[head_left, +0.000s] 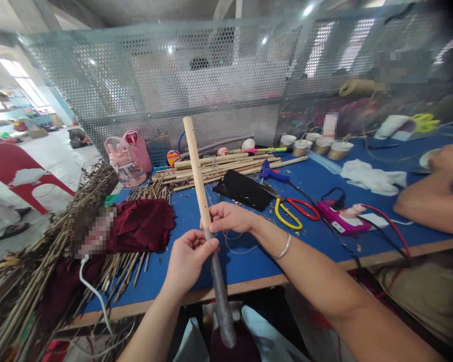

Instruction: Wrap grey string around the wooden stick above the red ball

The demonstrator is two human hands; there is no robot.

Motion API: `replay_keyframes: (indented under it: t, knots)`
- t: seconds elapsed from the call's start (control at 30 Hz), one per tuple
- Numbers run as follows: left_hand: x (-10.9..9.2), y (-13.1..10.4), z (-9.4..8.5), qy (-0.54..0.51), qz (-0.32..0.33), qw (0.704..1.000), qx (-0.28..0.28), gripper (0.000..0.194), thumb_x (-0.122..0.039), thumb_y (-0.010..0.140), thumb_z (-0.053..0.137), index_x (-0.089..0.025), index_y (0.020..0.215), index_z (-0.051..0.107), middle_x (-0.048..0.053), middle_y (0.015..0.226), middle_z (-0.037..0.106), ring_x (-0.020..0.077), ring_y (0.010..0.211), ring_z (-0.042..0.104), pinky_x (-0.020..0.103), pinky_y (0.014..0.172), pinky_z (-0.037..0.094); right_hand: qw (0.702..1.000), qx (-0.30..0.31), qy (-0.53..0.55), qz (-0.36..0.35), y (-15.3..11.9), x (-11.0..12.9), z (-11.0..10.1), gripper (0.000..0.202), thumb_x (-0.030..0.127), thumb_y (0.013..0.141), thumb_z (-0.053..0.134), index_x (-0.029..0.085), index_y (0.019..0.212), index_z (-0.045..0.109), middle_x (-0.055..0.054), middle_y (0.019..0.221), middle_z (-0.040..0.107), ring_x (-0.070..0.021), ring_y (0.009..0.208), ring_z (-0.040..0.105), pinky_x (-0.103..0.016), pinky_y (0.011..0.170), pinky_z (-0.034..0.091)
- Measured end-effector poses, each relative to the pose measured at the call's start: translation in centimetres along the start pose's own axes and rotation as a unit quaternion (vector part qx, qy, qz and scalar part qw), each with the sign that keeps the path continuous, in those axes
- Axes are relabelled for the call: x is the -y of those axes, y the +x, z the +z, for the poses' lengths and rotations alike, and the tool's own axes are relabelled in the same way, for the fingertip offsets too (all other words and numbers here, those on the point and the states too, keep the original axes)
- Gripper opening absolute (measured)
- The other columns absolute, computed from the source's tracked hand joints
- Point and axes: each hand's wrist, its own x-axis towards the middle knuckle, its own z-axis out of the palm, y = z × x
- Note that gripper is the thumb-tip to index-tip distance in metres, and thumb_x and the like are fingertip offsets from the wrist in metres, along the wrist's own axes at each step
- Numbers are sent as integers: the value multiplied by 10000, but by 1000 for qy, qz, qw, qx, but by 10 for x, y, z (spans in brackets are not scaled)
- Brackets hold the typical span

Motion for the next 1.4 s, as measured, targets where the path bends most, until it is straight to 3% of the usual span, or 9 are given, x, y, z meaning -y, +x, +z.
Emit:
replay_keyframes:
  t: [0.13,0.23,0.33,0.57,0.77,0.97,1.17,1.33,1.4]
  knots:
    - [1,2,-1,-77,-42,993,82,283,-352,692,666,-124,842,592,81,798,676,162,722,630,247,633,464,999,23,20,7,-1,2,1,381,370,678,692,75,888,572,-27,725,599,-78,596,538,-189,550,417]
    - [1,2,3,-62,0,998,29,315,-305,650,711,-150,887,572,31,782,658,126,697,613,210,614,449,999,10,32,-4,0,2,3,355,340,655,715,78,849,576,-18,710,597,-78,607,549,-196,582,431]
    - [-1,1,5,-11,40,999,-32,291,-260,585,758,-144,778,574,-19,663,613,80,584,556,180,563,423,1000,-4,28,-5,0,3,2,355,317,628,737,74,838,585,-18,720,606,-75,617,555,-198,611,437]
    - [0,3,-2,-80,-24,992,99,262,-326,696,665,-130,850,586,61,781,656,152,695,615,237,606,455,1000,7,0,10,-1,1,1,381,376,656,706,74,852,582,-27,700,606,-83,583,541,-201,560,430]
    - [5,1,6,-37,22,999,-5,265,-276,608,742,-140,734,552,-30,609,580,83,556,546,184,535,413,1000,-13,0,-4,0,2,4,390,370,630,724,78,844,577,-19,697,600,-83,601,537,-199,568,423]
    - [3,1,2,-84,-42,990,101,271,-340,697,662,-124,844,591,56,749,664,138,658,618,239,619,457,1000,23,19,2,-1,5,4,390,370,651,708,71,870,587,-13,676,590,-55,531,500,-158,469,362]
    - [-3,-4,6,17,38,998,-47,296,-290,584,752,-143,776,581,-6,647,636,91,537,556,190,517,407,999,-3,44,-11,2,3,6,357,308,591,756,78,806,588,-14,693,606,-86,618,555,-202,590,435]
    - [-8,-2,-2,-4,-24,998,55,276,-347,681,668,-117,825,622,65,723,673,155,669,623,219,575,437,999,7,32,-4,2,4,7,340,319,603,744,73,785,596,-9,665,593,-78,578,524,-193,531,409]
    - [-8,-1,-3,-14,-28,998,62,276,-345,693,658,-124,850,610,59,739,670,145,674,621,204,562,424,1000,0,26,-8,3,4,8,328,318,609,740,76,774,592,-9,664,594,-80,581,526,-197,542,412]
